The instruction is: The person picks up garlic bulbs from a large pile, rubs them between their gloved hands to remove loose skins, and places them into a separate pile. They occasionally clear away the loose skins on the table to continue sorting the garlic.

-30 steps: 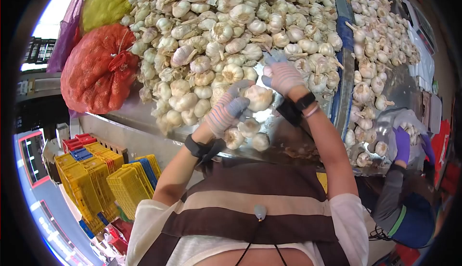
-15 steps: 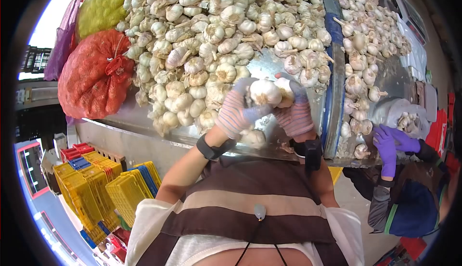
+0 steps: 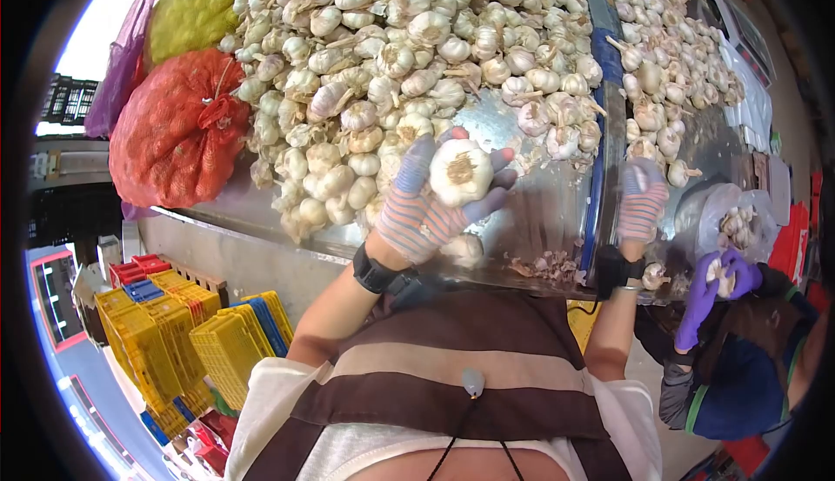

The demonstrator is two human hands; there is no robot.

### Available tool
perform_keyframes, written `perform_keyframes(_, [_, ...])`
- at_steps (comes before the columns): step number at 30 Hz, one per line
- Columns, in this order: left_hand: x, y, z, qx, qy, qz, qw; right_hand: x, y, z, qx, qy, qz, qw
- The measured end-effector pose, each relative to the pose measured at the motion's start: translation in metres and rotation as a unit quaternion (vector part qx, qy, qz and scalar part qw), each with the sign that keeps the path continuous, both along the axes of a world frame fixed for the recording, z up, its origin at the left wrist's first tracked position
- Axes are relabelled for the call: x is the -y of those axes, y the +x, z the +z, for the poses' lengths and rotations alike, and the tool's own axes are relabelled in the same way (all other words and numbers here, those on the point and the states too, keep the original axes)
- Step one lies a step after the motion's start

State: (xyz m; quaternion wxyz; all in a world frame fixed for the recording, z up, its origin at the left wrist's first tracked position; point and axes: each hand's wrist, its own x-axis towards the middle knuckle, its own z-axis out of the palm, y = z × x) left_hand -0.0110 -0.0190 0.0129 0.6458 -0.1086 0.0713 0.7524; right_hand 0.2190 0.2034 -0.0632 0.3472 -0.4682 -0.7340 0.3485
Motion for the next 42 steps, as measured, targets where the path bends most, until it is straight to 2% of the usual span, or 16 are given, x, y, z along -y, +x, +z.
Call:
perform_keyframes(1, [0.001, 0.002, 0.001, 0.001, 0.000, 0.001, 1.000, -0.006, 0.006, 0.008, 0.001, 0.000, 0.001, 1.000])
perform_keyframes(3, [0.001, 0.005, 0.003, 0.050, 0.036, -0.010, 0.998, -0.014, 0.014, 0.034, 0.341, 0.153, -0.066, 0.925])
perform_keyframes(12, [-0.014, 0.021, 0.002, -0.153, -0.103, -0.014, 0.983, 0.098, -0.075, 0.072, -0.081, 0.084, 0.259, 0.959])
perform_keyframes(13, [-0.017, 0.024, -0.005, -0.150, -0.133, -0.023, 0.979, 0.119, -0.083, 0.058, -0.216, -0.118, 0.294, 0.924])
perform_keyframes(15, [-0.016, 0.029, -0.035, -0.530, -0.027, -0.033, 0.847, 0.122, -0.101, 0.081, 0.018, 0.238, 0.371, 0.898])
perform_keyframes(19, [-0.010, 0.022, -0.041, -0.162, 0.119, -0.155, 0.967, 0.104, -0.088, 0.043, -0.018, 0.150, 0.387, 0.910])
perform_keyframes(21, [-0.002, 0.026, -0.042, -0.525, 0.033, -0.207, 0.825, 0.097, -0.070, 0.029, -0.094, -0.205, 0.296, 0.928])
perform_keyframes(24, [0.008, 0.012, -0.042, -0.869, -0.160, -0.183, 0.432, 0.042, -0.023, 0.021, 0.166, 0.010, 0.135, 0.977])
perform_keyframes(25, [0.011, -0.001, -0.029, -0.948, -0.194, -0.009, 0.251, 0.030, -0.022, 0.048, 0.204, 0.036, 0.070, 0.976])
perform_keyframes(26, [0.025, -0.019, -0.046, -0.905, -0.266, -0.038, 0.331, 0.013, -0.010, 0.046, 0.309, 0.136, 0.034, 0.941])
perform_keyframes(27, [0.024, -0.032, -0.031, -0.940, -0.312, 0.043, 0.129, 0.004, -0.005, 0.049, 0.406, 0.233, -0.004, 0.884])
perform_keyframes(28, [0.031, -0.045, -0.042, -0.926, -0.365, 0.012, 0.091, 0.002, -0.008, 0.047, 0.408, 0.232, -0.003, 0.883])
perform_keyframes(29, [0.030, -0.054, -0.046, -0.926, -0.366, 0.011, 0.092, 0.004, -0.024, 0.051, 0.357, 0.236, 0.048, 0.903])
perform_keyframes(32, [0.023, -0.063, -0.041, -0.807, -0.425, -0.275, 0.303, 0.025, -0.091, 0.052, 0.302, 0.074, 0.245, 0.918])
perform_keyframes(37, [0.029, -0.054, -0.044, -0.847, -0.402, -0.186, 0.295, 0.070, -0.186, -0.023, 0.182, 0.177, 0.441, 0.861])
perform_keyframes(42, [0.047, -0.055, -0.043, -0.847, -0.370, 0.003, 0.382, 0.076, -0.216, -0.034, 0.255, 0.103, 0.488, 0.828])
